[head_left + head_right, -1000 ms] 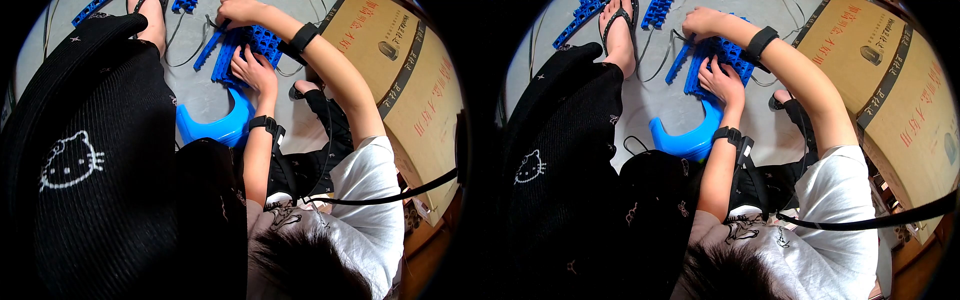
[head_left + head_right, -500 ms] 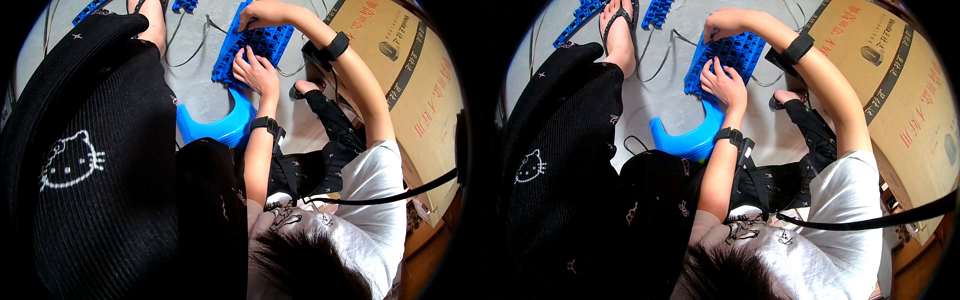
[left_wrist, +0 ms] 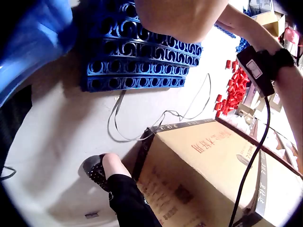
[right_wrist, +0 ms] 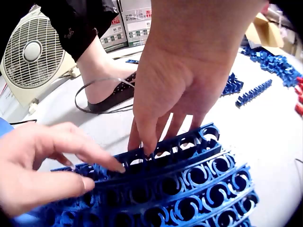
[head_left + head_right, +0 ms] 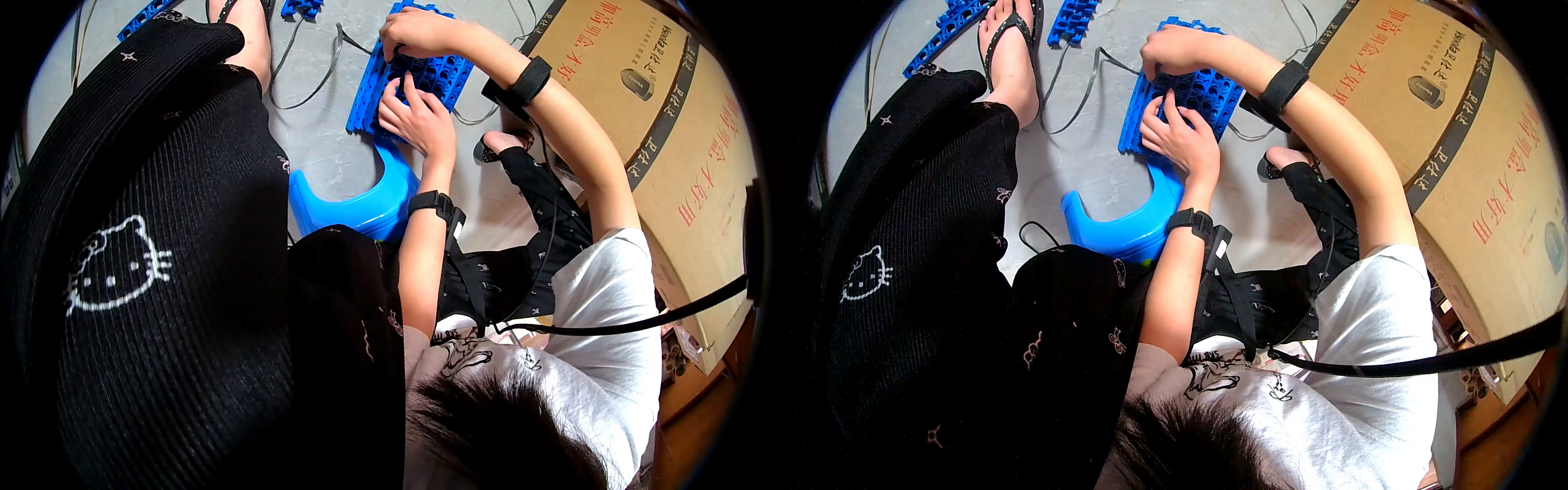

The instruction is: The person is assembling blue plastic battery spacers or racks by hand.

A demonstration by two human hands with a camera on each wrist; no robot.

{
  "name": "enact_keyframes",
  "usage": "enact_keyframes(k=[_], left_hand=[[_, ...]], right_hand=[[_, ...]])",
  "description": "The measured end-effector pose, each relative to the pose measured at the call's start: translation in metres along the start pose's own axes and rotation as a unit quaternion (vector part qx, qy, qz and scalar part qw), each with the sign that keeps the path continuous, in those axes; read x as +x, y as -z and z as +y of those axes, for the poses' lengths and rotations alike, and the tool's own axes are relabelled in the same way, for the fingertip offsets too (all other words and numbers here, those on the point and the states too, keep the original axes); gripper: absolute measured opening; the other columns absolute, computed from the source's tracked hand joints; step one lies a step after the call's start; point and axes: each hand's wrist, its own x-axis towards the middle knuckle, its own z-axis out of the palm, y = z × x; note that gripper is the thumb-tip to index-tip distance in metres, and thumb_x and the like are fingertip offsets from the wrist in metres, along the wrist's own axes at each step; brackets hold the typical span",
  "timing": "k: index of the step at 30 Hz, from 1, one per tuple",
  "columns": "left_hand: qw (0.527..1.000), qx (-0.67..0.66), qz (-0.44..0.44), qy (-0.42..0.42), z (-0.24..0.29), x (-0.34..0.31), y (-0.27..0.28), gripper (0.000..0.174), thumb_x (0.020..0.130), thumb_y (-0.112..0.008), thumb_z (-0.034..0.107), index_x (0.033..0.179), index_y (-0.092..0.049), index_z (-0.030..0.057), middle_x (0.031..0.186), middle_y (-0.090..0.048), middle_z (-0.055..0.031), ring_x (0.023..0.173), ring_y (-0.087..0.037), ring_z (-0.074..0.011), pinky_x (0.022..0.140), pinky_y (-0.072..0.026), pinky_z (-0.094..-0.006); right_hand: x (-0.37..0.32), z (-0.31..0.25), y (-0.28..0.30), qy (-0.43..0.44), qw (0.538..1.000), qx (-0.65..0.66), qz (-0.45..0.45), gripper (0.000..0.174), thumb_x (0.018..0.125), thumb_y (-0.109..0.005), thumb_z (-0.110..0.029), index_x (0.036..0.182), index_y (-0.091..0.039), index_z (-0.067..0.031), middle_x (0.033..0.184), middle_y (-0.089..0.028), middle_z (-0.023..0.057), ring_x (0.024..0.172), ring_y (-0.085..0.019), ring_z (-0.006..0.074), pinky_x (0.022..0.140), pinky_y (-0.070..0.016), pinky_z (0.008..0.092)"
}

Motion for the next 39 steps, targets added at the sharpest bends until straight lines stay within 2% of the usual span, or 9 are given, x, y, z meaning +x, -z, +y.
enact_keyframes(k=[2,5,7,9,12,17,22,29,39], left_hand=[[1.0,-0.009,0.011,0.0,0.003,0.005,0.002,0.035,0.074,-0.052,0.009,0.109,-0.054,0.0054,0.109,-0.047,-0.0127,0.104,-0.041,-0.0297,0.087,-0.0292,-0.0429],[0.999,0.003,0.051,-0.001,0.001,0.008,-0.002,0.04,0.074,-0.052,0.009,0.113,-0.049,0.0038,0.114,-0.045,-0.0148,0.107,-0.04,-0.0316,0.09,-0.0281,-0.0446],[1.0,-0.002,-0.012,0.025,-0.004,0.006,-0.006,0.042,0.077,-0.049,0.011,0.117,-0.046,0.0011,0.121,-0.041,-0.0174,0.112,-0.038,-0.0337,0.098,-0.024,-0.0476],[1.0,-0.002,-0.013,0.018,-0.005,0.005,-0.007,0.042,0.077,-0.049,0.011,0.117,-0.046,0.0002,0.121,-0.041,-0.0175,0.112,-0.038,-0.0336,0.098,-0.0238,-0.0474],[1.0,-0.003,-0.012,0.019,-0.005,0.005,-0.007,0.042,0.076,-0.049,0.012,0.116,-0.046,-0.0006,0.119,-0.043,-0.0171,0.111,-0.039,-0.0332,0.098,-0.0243,-0.0468],[0.999,-0.006,-0.012,0.034,-0.006,0.006,-0.007,0.04,0.076,-0.05,0.012,0.114,-0.049,-0.0004,0.117,-0.045,-0.016,0.108,-0.04,-0.0324,0.095,-0.0263,-0.0453],[1.0,0.002,0.005,0.03,-0.005,0.008,-0.007,0.039,0.073,-0.055,0.009,0.111,-0.051,0.0023,0.113,-0.047,-0.0133,0.106,-0.041,-0.0301,0.089,-0.0296,-0.0429],[0.999,-0.003,0.0,0.049,-0.002,0.008,-0.004,0.033,0.075,-0.051,0.011,0.107,-0.054,0.0024,0.108,-0.049,-0.0108,0.102,-0.043,-0.028,0.088,-0.0305,-0.0418],[0.998,-0.005,0.005,0.059,-0.002,0.007,-0.004,0.032,0.074,-0.052,0.01,0.105,-0.055,0.0029,0.106,-0.05,-0.0106,0.097,-0.044,-0.0279,0.085,-0.0319,-0.0408]], right_hand=[[-0.003,0.002,-0.006,0.035,0.998,-0.013,0.052,0.025,0.066,-0.056,-0.004,0.084,-0.069,-0.015,0.087,-0.062,0.0026,0.09,-0.057,0.0215,0.076,-0.0428,0.0356],[-0.009,0.001,-0.008,0.037,0.995,-0.039,0.083,0.024,0.066,-0.056,-0.003,0.082,-0.069,-0.0144,0.089,-0.058,0.0021,0.096,-0.054,0.0205,0.076,-0.0423,0.0352],[-0.01,0.0,-0.006,0.034,0.996,-0.039,0.076,0.024,0.065,-0.057,-0.003,0.083,-0.068,-0.0141,0.089,-0.058,0.0019,0.097,-0.053,0.0201,0.077,-0.0417,0.0348],[-0.011,0.0,-0.005,0.029,0.996,-0.039,0.07,0.024,0.065,-0.058,-0.003,0.084,-0.068,-0.0138,0.09,-0.057,0.0017,0.098,-0.052,0.0198,0.077,-0.0412,0.0345],[-0.009,0.003,-0.006,0.039,0.995,-0.038,0.086,0.026,0.064,-0.06,-0.002,0.087,-0.067,-0.013,0.089,-0.059,0.0028,0.093,-0.056,0.0212,0.075,-0.0435,0.035],[0.0,0.007,-0.004,-0.033,0.997,0.056,0.044,0.029,0.063,-0.062,-0.002,0.09,-0.064,-0.0103,0.084,-0.064,0.0064,0.078,-0.062,0.0263,0.066,-0.0482,0.0365],[0.003,0.007,-0.002,-0.026,0.998,0.046,0.034,0.029,0.061,-0.061,0.0,0.088,-0.063,-0.0097,0.081,-0.064,0.0058,0.077,-0.062,0.0263,0.065,-0.0479,0.0367],[0.0,0.004,0.001,-0.034,0.998,0.037,0.043,0.022,0.057,-0.061,0.002,0.076,-0.062,-0.0089,0.073,-0.063,0.0061,0.073,-0.061,0.0268,0.059,-0.0466,0.0367],[-0.006,0.001,0.002,-0.035,0.998,0.03,0.043,0.017,0.057,-0.062,0.0,0.071,-0.06,-0.0086,0.07,-0.062,0.0057,0.07,-0.06,0.0271,0.057,-0.0457,0.037]])
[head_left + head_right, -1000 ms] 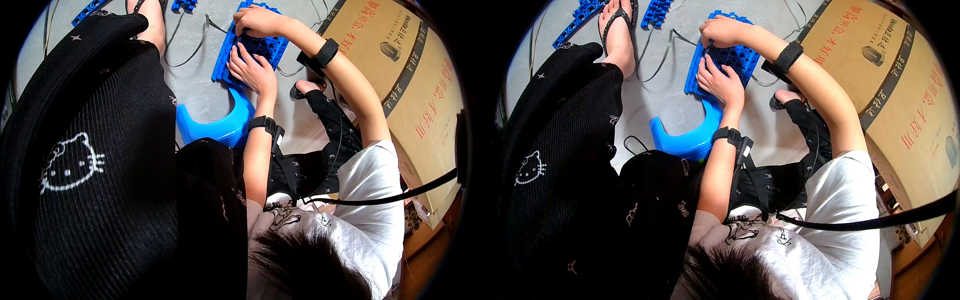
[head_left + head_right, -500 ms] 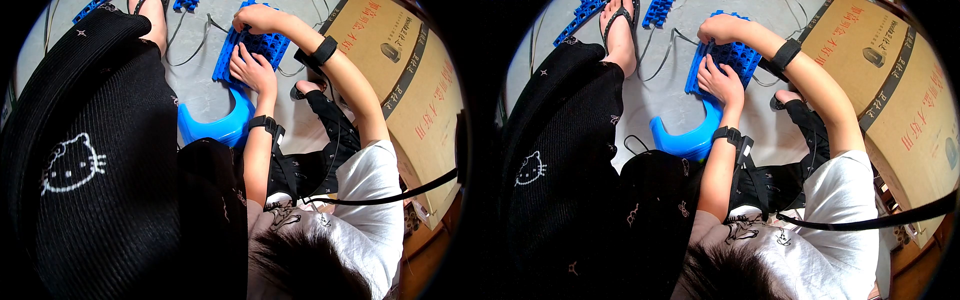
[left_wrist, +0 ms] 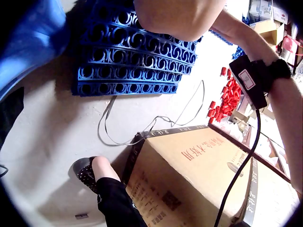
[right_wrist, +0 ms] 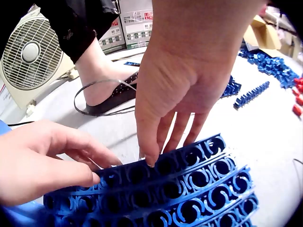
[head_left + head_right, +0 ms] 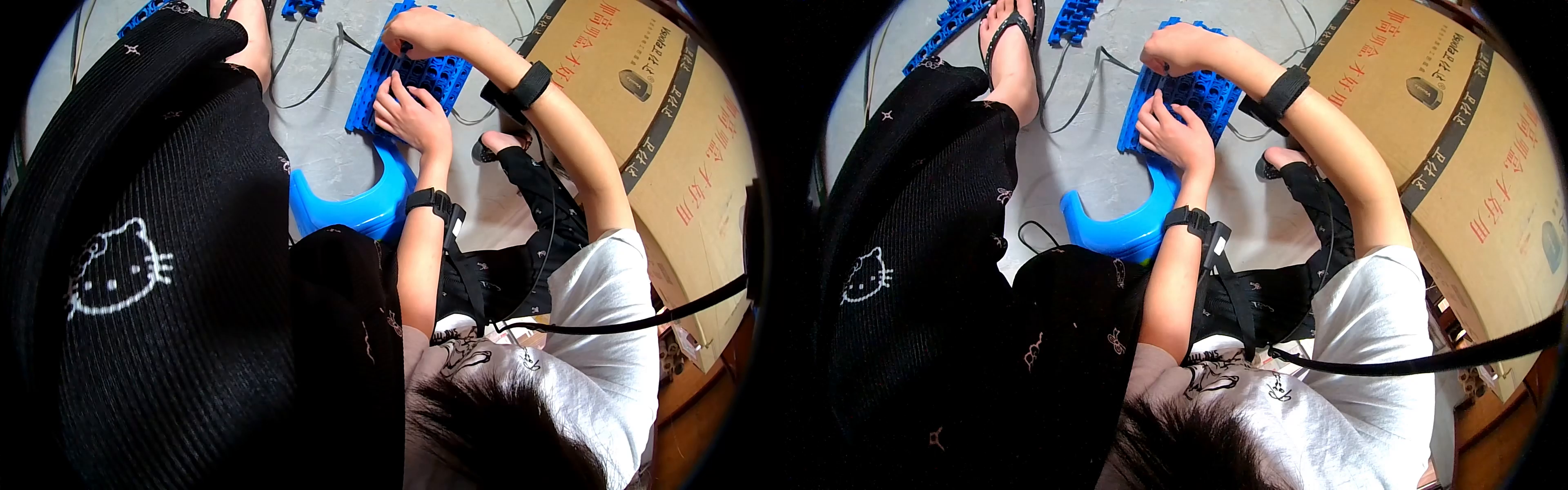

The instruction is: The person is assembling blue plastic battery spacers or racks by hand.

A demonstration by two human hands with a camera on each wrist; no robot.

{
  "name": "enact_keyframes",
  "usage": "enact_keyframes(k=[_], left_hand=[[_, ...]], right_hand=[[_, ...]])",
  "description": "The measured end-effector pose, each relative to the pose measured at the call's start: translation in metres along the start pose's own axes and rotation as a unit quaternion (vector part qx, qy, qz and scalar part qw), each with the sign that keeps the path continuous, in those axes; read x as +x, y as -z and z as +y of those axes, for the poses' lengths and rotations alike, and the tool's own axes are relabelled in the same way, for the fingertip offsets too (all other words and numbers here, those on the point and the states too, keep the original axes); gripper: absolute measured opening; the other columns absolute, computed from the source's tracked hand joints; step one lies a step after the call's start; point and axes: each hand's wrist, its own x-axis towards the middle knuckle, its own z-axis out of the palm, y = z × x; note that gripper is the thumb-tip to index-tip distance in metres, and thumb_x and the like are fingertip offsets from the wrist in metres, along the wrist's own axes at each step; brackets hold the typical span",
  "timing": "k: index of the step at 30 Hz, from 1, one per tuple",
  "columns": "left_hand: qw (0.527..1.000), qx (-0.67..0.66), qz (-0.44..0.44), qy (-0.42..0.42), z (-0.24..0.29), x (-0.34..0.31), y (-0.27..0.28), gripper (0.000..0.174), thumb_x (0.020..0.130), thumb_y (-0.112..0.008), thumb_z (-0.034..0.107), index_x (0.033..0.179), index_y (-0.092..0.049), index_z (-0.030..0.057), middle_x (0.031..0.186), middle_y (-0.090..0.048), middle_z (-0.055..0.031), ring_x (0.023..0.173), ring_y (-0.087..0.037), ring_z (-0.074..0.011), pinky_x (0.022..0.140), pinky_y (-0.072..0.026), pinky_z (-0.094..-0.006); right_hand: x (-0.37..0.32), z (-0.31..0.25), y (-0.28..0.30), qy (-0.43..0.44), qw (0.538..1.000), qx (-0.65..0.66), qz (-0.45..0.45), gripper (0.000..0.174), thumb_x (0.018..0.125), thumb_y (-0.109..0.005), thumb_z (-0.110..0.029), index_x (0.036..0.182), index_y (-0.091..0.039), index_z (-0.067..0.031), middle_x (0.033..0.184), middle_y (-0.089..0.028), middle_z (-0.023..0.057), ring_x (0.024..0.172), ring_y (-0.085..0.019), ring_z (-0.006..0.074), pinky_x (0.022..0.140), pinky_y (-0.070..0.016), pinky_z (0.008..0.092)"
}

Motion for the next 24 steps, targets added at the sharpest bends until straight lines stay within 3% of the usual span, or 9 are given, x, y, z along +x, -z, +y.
enact_keyframes(k=[8,12,14,16,18,19,21,22,24], left_hand=[[1.0,0.012,-0.009,0.002,-0.001,-0.001,-0.001,0.035,0.074,-0.052,0.012,0.108,-0.054,0.0019,0.108,-0.048,-0.013,0.102,-0.042,-0.0293,0.087,-0.0306,-0.0417],[1.0,0.018,-0.008,-0.002,-0.002,-0.002,-0.001,0.037,0.074,-0.053,0.012,0.109,-0.053,0.0017,0.112,-0.046,-0.0154,0.106,-0.041,-0.0313,0.089,-0.0293,-0.0432],[1.0,0.019,-0.006,-0.007,-0.002,-0.002,-0.001,0.037,0.073,-0.054,0.011,0.109,-0.053,0.0017,0.113,-0.045,-0.0163,0.106,-0.04,-0.0319,0.09,-0.0287,-0.0439],[1.0,0.012,-0.005,-0.016,-0.004,-0.002,-0.004,0.041,0.072,-0.054,0.007,0.113,-0.05,0.0014,0.116,-0.044,-0.0174,0.108,-0.04,-0.0331,0.091,-0.0276,-0.0459],[0.999,-0.01,0.009,-0.035,-0.009,-0.005,-0.008,0.044,0.071,-0.054,0.005,0.115,-0.047,0.0008,0.117,-0.043,-0.0179,0.109,-0.039,-0.034,0.093,-0.0264,-0.0467],[0.998,-0.033,0.024,-0.053,-0.01,-0.006,-0.009,0.047,0.071,-0.054,0.004,0.117,-0.045,0.0002,0.119,-0.042,-0.0183,0.111,-0.038,-0.035,0.095,-0.0252,-0.0475],[0.998,-0.028,-0.039,-0.047,0.005,-0.003,0.017,0.046,0.076,-0.051,0.013,0.119,-0.041,-0.0019,0.121,-0.04,-0.0203,0.115,-0.037,-0.0366,0.099,-0.0213,-0.0498],[0.999,-0.01,-0.032,-0.043,0.001,-0.004,0.009,0.046,0.078,-0.05,0.018,0.119,-0.041,-0.0023,0.122,-0.039,-0.0214,0.115,-0.037,-0.0357,0.099,-0.0214,-0.0502],[0.999,0.021,-0.008,-0.038,-0.012,-0.005,-0.006,0.047,0.08,-0.048,0.023,0.119,-0.041,-0.0028,0.123,-0.039,-0.0224,0.116,-0.037,-0.0347,0.1,-0.0216,-0.0506]], right_hand=[[0.001,0.003,-0.008,0.091,0.989,-0.056,0.106,0.026,0.058,-0.064,-0.001,0.083,-0.06,-0.0081,0.077,-0.059,0.0071,0.076,-0.059,0.0273,0.064,-0.0471,0.0368],[0.008,0.002,-0.001,0.073,0.992,-0.027,0.095,0.028,0.061,-0.064,-0.004,0.088,-0.06,-0.008,0.08,-0.061,0.0072,0.078,-0.06,0.0277,0.066,-0.0483,0.0361],[0.019,-0.01,0.016,-0.079,0.993,0.022,0.09,0.032,0.062,-0.064,-0.009,0.093,-0.06,-0.0082,0.082,-0.062,0.008,0.079,-0.06,0.0287,0.066,-0.0489,0.037],[0.045,-0.003,0.007,-0.097,0.986,0.014,0.136,0.033,0.066,-0.065,-0.017,0.096,-0.058,-0.0047,0.082,-0.064,0.0115,0.076,-0.061,0.0291,0.063,-0.0487,0.0357],[0.064,-0.006,-0.002,-0.224,0.836,0.181,0.467,0.05,0.07,-0.067,-0.035,0.105,-0.058,-0.0012,0.085,-0.06,0.016,0.078,-0.057,0.031,0.068,-0.0455,0.0391],[0.075,-0.012,0.003,-0.224,0.836,0.181,0.467,0.05,0.07,-0.067,-0.035,0.105,-0.058,-0.0012,0.085,-0.06,0.016,0.078,-0.057,0.031,0.068,-0.0455,0.0391],[0.094,-0.022,0.019,-0.412,0.774,0.112,0.468,0.072,0.067,-0.066,-0.05,0.112,-0.051,0.0038,0.095,-0.059,0.0212,0.089,-0.057,0.0337,0.077,-0.045,0.0412],[0.098,-0.028,0.023,-0.412,0.774,0.113,0.468,0.072,0.067,-0.066,-0.05,0.112,-0.051,0.0038,0.095,-0.059,0.0212,0.089,-0.057,0.0337,0.077,-0.045,0.0412],[0.106,-0.041,0.028,-0.344,0.738,0.303,0.495,0.079,0.064,-0.065,-0.055,0.112,-0.05,0.006,0.105,-0.056,0.0251,0.099,-0.054,0.0361,0.087,-0.0416,0.042]])
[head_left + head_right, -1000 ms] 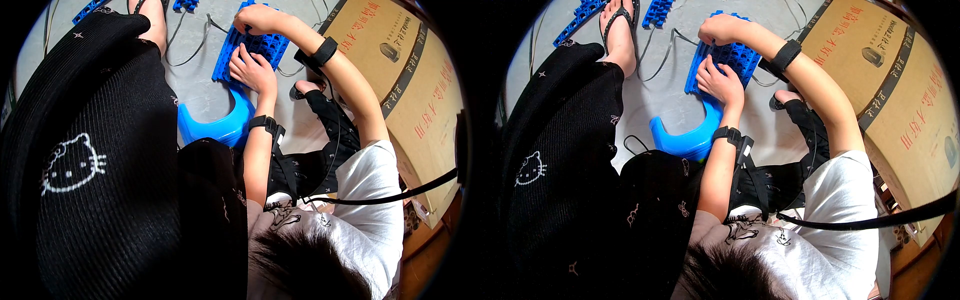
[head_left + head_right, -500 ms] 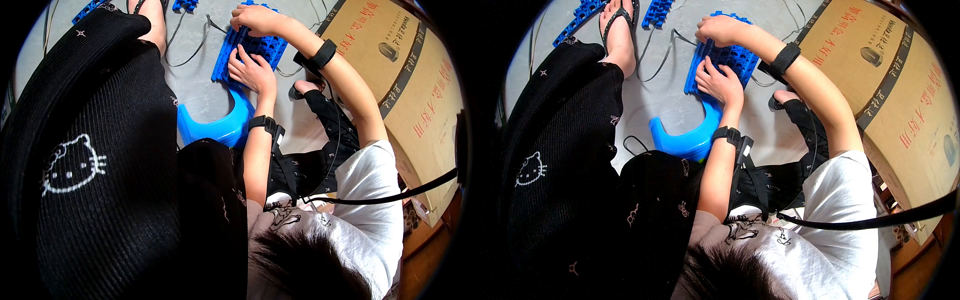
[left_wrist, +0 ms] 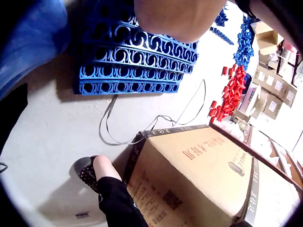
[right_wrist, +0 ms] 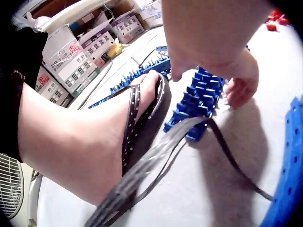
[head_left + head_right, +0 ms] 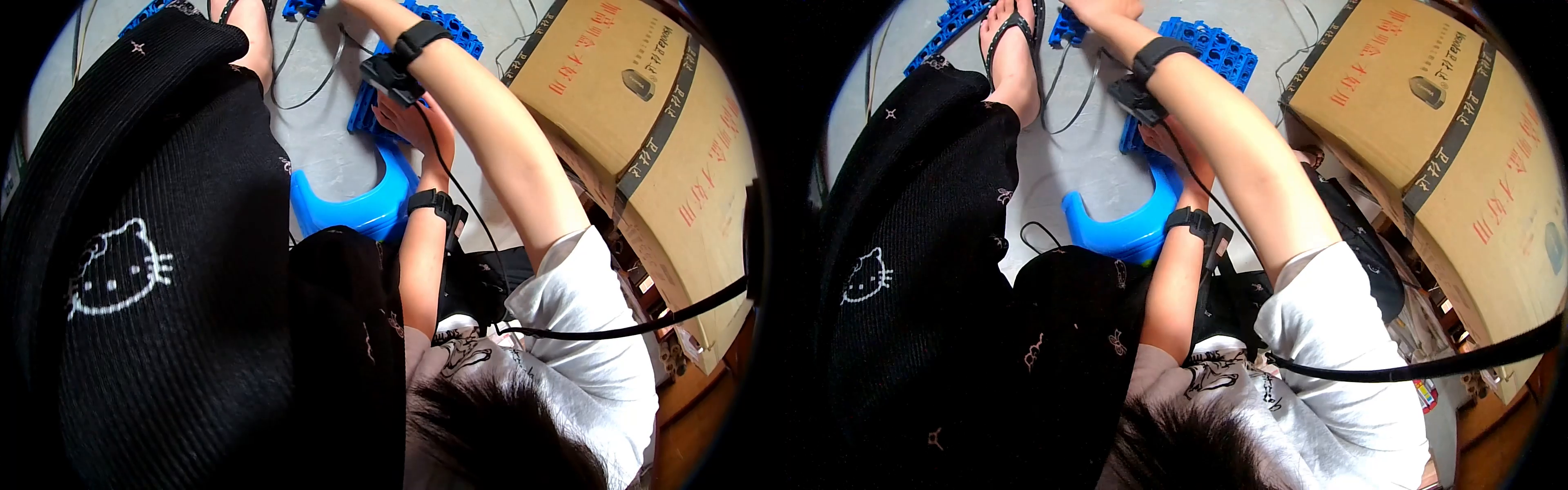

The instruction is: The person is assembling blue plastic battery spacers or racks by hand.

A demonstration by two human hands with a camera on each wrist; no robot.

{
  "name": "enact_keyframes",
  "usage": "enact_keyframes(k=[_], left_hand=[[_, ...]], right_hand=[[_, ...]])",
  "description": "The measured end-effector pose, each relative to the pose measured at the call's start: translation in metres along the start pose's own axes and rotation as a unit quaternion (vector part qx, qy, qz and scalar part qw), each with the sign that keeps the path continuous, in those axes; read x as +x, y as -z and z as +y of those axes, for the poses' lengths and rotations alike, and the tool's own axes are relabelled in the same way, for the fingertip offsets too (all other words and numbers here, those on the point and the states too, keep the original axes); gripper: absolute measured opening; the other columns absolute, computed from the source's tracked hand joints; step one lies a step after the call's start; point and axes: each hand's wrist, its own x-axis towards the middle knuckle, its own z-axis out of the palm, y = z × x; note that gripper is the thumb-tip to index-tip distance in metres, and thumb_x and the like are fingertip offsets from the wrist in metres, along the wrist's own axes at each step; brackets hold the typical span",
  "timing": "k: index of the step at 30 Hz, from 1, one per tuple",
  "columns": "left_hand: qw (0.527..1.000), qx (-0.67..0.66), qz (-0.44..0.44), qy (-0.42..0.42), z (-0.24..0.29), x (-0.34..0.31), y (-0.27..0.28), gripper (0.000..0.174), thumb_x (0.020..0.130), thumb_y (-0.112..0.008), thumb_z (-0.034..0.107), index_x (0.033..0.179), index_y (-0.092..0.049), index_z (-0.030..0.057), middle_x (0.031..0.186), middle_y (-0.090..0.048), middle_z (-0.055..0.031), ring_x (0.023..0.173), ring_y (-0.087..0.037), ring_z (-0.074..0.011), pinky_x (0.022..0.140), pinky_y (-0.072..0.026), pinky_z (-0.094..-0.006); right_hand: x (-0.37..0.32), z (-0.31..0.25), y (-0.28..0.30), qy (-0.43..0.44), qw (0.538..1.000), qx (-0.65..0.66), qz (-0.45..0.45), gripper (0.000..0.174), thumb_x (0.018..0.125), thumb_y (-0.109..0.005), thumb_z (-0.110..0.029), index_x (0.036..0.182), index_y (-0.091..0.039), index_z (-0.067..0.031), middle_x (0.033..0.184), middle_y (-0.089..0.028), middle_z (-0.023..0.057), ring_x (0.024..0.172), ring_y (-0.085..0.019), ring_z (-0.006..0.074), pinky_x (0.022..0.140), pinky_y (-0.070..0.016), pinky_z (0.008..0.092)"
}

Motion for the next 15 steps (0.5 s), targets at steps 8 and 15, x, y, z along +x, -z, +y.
enact_keyframes(k=[8,15], left_hand=[[0.999,0.036,0.035,-0.015,-0.009,0.015,0.001,0.043,0.081,-0.047,0.023,0.115,-0.042,-0.0035,0.119,-0.041,-0.0217,0.113,-0.038,-0.0338,0.099,-0.0219,-0.0502],[0.999,0.03,-0.001,-0.011,-0.007,-0.004,-0.002,0.043,0.081,-0.048,0.023,0.115,-0.042,-0.0024,0.118,-0.041,-0.0197,0.113,-0.038,-0.0331,0.1,-0.0207,-0.0499]], right_hand=[[0.008,0.009,-0.026,-0.124,0.992,0.012,-0.018,0.064,0.061,-0.072,-0.036,0.103,-0.053,0.0085,0.096,-0.059,0.0255,0.088,-0.059,0.0342,0.08,-0.046,0.0378],[0.011,0.043,-0.006,-0.085,0.996,0.023,0.015,0.042,0.072,-0.061,-0.04,0.079,-0.061,0.0018,0.07,-0.062,0.0151,0.067,-0.061,0.0263,0.06,-0.0469,0.0365]])
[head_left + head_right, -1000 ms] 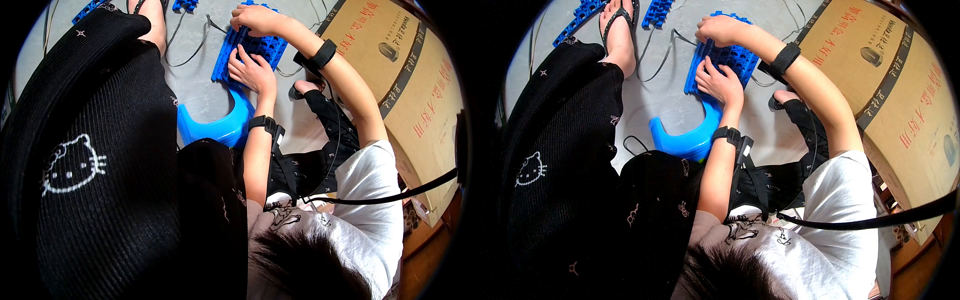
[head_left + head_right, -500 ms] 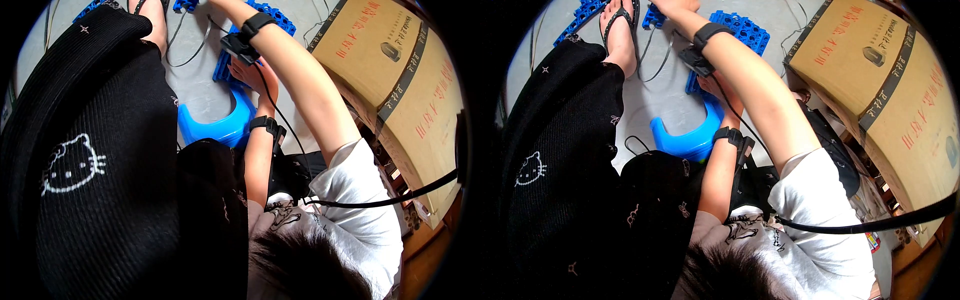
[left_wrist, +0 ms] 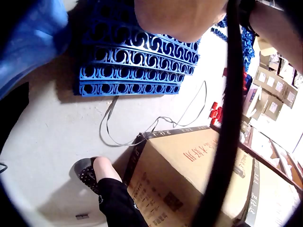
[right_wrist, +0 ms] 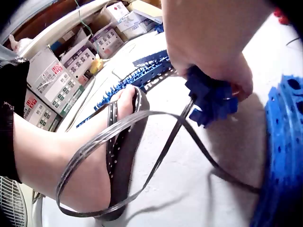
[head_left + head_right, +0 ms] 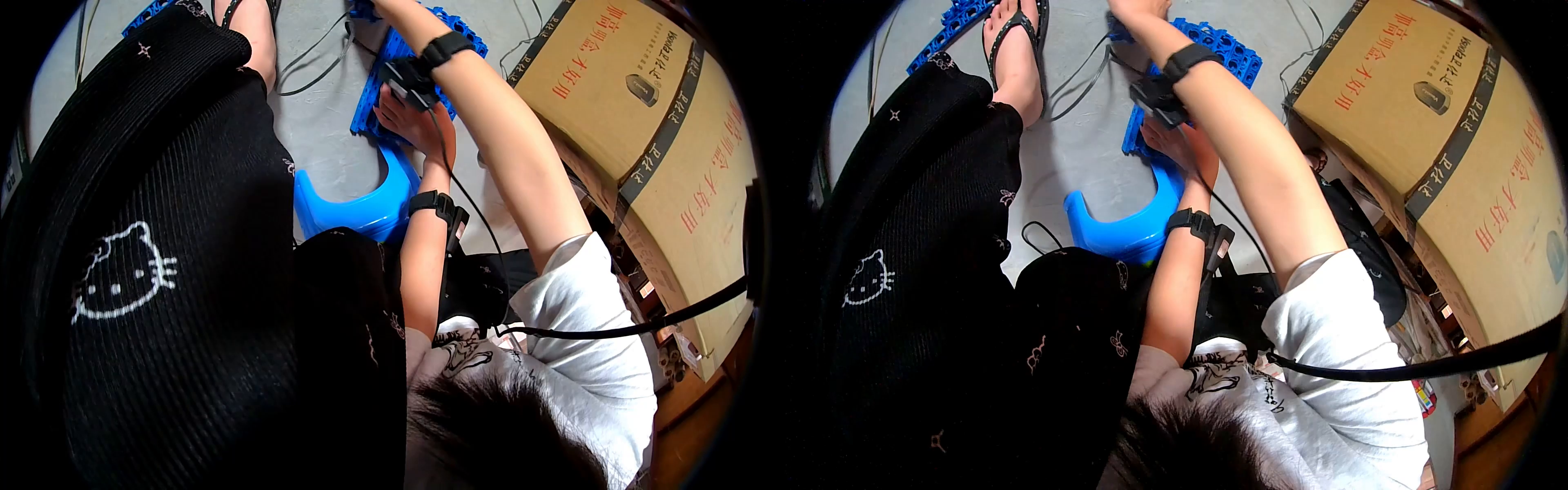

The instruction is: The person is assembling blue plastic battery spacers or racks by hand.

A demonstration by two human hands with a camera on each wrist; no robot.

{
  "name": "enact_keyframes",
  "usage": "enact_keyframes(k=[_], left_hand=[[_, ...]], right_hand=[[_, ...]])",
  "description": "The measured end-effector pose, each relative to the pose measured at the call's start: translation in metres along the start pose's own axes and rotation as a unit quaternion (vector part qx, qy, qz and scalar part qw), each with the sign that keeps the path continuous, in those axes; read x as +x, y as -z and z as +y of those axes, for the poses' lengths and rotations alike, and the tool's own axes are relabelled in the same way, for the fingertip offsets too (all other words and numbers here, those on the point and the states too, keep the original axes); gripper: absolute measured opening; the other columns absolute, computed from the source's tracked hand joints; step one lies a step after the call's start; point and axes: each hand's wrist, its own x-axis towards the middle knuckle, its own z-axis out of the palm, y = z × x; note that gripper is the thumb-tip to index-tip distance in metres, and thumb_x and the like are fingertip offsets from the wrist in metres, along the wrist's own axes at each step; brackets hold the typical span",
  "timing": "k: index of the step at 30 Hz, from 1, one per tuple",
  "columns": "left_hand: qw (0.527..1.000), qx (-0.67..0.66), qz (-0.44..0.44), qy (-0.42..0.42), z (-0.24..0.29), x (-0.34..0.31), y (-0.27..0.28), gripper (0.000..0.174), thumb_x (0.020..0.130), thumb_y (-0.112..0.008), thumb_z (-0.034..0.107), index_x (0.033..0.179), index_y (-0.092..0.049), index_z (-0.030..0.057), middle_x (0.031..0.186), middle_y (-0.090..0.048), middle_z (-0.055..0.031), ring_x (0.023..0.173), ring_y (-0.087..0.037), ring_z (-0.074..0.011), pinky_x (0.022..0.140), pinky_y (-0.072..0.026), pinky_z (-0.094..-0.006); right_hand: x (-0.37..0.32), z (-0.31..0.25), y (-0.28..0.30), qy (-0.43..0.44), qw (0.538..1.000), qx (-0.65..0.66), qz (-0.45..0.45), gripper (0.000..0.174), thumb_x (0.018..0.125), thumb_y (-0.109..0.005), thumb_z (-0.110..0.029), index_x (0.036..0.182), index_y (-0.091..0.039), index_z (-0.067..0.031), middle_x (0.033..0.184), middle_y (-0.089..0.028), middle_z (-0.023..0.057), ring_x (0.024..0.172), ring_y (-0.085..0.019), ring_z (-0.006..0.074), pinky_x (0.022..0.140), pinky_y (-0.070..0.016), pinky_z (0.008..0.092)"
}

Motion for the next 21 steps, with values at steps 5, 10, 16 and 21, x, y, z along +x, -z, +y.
enact_keyframes(k=[5,10,16,21], left_hand=[[0.998,-0.064,0.014,0.009,0.01,0.009,0.011,0.046,0.077,-0.052,0.015,0.119,-0.04,0.0031,0.121,-0.041,-0.0139,0.113,-0.038,-0.03,0.102,-0.0167,-0.0489],[0.999,-0.02,0.001,0.034,0.015,0.012,0.009,0.045,0.077,-0.054,0.018,0.117,-0.043,0.0012,0.117,-0.043,-0.014,0.112,-0.037,-0.0301,0.101,-0.018,-0.045],[0.997,-0.058,0.06,0.002,0.034,0.022,0.011,0.041,0.074,-0.053,0.012,0.113,-0.046,0.0032,0.114,-0.044,-0.0143,0.11,-0.038,-0.0318,0.099,-0.0232,-0.0462],[0.924,-0.383,-0.019,-0.004,0.054,0.048,0.019,0.042,0.09,-0.047,0.033,0.109,-0.048,-0.0046,0.102,-0.056,-0.0167,0.09,-0.056,-0.0249,0.08,-0.0419,-0.0349]], right_hand=[[-0.005,-0.007,0.052,-0.065,0.974,0.159,-0.144,0.027,0.083,-0.056,-0.027,0.074,-0.061,-0.0024,0.063,-0.058,0.0049,0.057,-0.054,0.0105,0.048,-0.0417,0.0251],[-0.023,-0.031,0.112,0.103,0.989,0.1,-0.038,0.032,0.083,-0.056,-0.026,0.067,-0.061,0.0015,0.055,-0.058,0.0101,0.046,-0.053,0.0147,0.043,-0.0406,0.027],[-0.029,0.0,0.148,0.084,0.989,0.109,0.047,0.024,0.076,-0.061,-0.022,0.082,-0.055,0.0,0.065,-0.06,0.0119,0.06,-0.059,0.0212,0.053,-0.0445,0.03],[-0.095,0.029,0.201,0.21,0.969,0.04,0.12,0.039,0.073,-0.067,-0.028,0.096,-0.052,-0.0002,0.07,-0.061,0.0161,0.064,-0.061,0.0297,0.058,-0.047,0.0355]])
